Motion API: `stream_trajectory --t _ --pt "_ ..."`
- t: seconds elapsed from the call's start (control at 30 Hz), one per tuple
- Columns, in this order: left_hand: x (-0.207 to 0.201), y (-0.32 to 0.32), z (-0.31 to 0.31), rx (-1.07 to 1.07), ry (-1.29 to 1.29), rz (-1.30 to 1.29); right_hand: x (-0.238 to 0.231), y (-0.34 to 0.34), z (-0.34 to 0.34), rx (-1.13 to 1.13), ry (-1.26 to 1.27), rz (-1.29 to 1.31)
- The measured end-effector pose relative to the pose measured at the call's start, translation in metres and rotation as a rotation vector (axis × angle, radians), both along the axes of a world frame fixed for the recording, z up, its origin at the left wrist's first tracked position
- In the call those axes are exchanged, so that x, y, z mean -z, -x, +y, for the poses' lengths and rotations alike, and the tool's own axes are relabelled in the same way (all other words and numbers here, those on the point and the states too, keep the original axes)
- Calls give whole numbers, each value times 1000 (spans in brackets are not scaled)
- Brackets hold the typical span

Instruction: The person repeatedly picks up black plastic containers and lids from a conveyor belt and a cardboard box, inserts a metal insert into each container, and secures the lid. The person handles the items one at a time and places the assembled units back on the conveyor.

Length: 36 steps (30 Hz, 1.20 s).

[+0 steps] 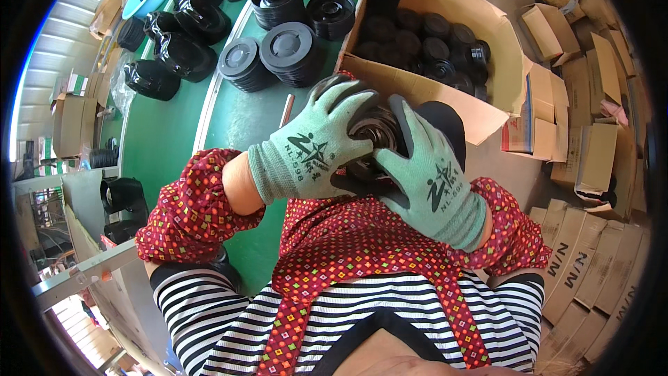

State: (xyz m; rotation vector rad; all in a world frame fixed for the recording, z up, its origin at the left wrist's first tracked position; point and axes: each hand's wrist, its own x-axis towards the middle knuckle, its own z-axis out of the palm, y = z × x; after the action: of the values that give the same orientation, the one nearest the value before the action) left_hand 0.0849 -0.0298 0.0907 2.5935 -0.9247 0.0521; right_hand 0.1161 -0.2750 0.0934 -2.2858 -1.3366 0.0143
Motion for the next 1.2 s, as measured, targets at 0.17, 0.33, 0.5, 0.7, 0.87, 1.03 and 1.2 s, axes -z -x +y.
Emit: stream_trajectory --t 0.17,0.33,0.5,0.7,0.87,1.03,1.2 --pt "11 8 -8 -37 56 -93 14 -14 -3 -91 -27 5" --pt "12 13 -7 -153 83 -144 14 -24 -11 -91 -93 52" --pt "19 34 -22 -398 386 -214 98 -53 -40 208 -852 1038" --pt "75 72 -70 -513 679 -262 115 -65 -18 468 -1019 1642" --pt "120 106 -15 -470 594 4 134 -110 -37 385 -613 808" --pt "181 104 57 -1139 -66 269 112 -68 0 175 -202 266" --pt "219 109 92 -1026 368 367 99 -23 -1 160 -35 61"
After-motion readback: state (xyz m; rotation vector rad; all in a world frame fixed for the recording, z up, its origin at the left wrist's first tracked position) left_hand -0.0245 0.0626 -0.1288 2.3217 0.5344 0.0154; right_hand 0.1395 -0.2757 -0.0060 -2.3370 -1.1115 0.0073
